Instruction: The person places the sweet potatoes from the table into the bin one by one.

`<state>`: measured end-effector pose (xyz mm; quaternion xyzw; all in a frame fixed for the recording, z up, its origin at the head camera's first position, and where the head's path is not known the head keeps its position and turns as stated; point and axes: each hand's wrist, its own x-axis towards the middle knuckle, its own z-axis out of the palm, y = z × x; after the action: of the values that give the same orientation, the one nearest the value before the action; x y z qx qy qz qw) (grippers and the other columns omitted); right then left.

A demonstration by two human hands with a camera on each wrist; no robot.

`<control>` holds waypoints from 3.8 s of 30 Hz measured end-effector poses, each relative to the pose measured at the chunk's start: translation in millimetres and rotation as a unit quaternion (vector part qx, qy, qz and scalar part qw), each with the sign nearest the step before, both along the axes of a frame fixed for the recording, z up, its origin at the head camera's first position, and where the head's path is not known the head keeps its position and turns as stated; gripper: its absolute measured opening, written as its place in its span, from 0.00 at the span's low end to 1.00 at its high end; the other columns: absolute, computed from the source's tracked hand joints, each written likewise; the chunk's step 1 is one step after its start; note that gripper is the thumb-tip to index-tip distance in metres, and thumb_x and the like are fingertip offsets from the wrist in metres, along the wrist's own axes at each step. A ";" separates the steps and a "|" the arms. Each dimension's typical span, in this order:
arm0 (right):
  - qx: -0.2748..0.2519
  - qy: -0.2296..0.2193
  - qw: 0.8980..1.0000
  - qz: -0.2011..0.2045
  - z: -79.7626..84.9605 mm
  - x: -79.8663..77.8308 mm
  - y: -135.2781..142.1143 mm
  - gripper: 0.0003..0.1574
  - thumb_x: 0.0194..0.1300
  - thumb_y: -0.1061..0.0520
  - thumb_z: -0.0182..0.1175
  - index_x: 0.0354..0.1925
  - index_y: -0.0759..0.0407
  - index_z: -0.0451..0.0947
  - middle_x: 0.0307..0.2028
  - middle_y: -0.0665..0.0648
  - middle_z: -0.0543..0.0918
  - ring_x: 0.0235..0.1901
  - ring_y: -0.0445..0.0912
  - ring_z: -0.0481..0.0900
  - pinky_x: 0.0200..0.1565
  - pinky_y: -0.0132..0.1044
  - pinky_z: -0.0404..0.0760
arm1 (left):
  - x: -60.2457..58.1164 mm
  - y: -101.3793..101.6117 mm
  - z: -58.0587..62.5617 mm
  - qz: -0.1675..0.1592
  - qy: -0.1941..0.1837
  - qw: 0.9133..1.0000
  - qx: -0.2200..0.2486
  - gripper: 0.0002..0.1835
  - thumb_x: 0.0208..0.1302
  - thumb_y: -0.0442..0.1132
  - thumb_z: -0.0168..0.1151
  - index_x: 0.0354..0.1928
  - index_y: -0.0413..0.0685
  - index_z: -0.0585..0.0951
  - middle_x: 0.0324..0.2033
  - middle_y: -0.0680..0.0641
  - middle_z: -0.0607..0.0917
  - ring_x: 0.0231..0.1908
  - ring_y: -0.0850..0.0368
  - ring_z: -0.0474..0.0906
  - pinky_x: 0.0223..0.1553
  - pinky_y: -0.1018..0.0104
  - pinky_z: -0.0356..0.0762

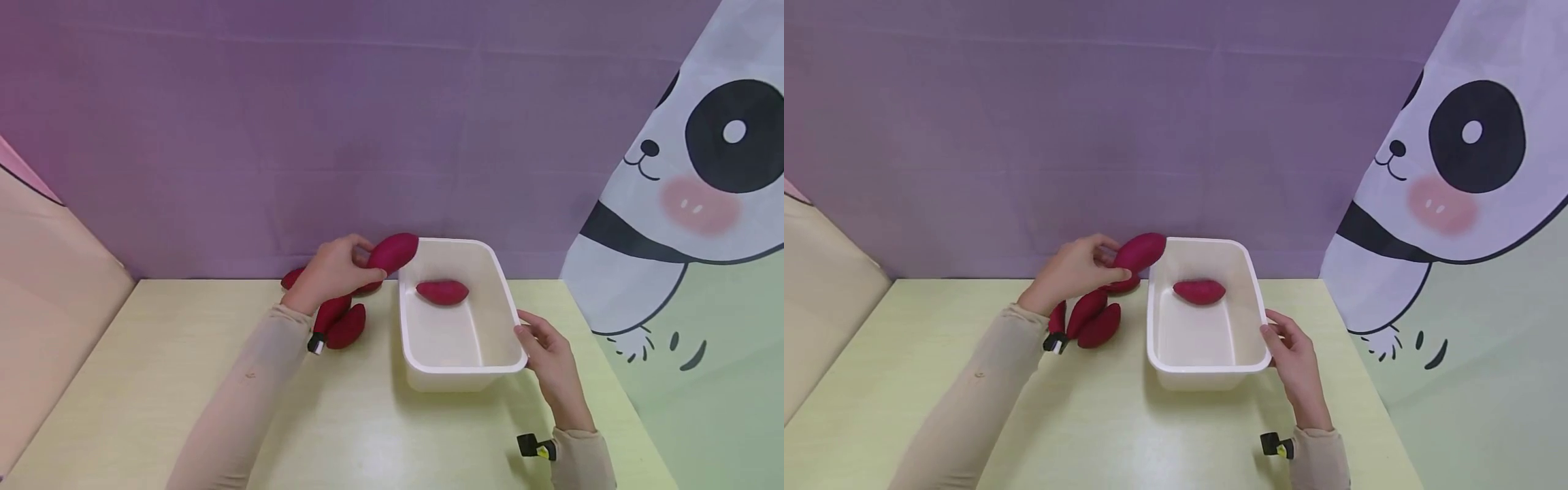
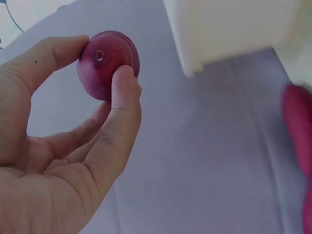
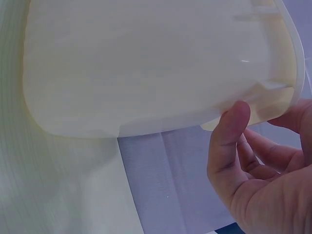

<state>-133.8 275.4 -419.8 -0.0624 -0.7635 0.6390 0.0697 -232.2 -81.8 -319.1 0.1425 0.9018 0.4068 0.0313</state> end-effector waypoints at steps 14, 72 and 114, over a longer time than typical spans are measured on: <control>-0.002 0.011 1.000 0.001 0.3 4.9 -1.7 0.25 0.75 0.58 0.57 0.65 0.68 0.71 0.42 0.56 0.80 0.37 0.44 0.83 0.34 0.37 0.85 | -22.4 103.6 18.5 -0.055 0.000 0.998 -0.006 0.27 0.57 0.49 0.71 0.56 0.45 0.79 0.41 0.51 0.84 0.40 0.57 0.80 0.41 0.64 0.78; -0.005 0.013 1.000 -0.004 2.1 5.1 -10.2 0.24 0.74 0.60 0.57 0.64 0.68 0.72 0.45 0.62 0.80 0.39 0.46 0.83 0.36 0.38 0.85 | 11.5 152.2 20.4 -0.097 0.084 0.985 -0.113 0.22 0.67 0.44 0.65 0.60 0.45 0.78 0.51 0.48 0.84 0.48 0.55 0.80 0.53 0.64 0.77; 0.001 0.012 1.000 -0.007 -0.7 6.4 -6.7 0.25 0.74 0.57 0.58 0.65 0.66 0.72 0.46 0.64 0.80 0.40 0.50 0.84 0.37 0.39 0.85 | 25.0 -110.5 -125.2 0.175 0.000 0.984 -0.043 0.37 0.65 0.45 0.65 0.63 0.21 0.67 0.52 0.24 0.77 0.50 0.32 0.76 0.50 0.41 0.74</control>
<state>-127.4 268.7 -420.5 -0.0599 -0.7626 0.6386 0.0837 -207.2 -192.2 -444.3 -0.0186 0.9295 0.3668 -0.0343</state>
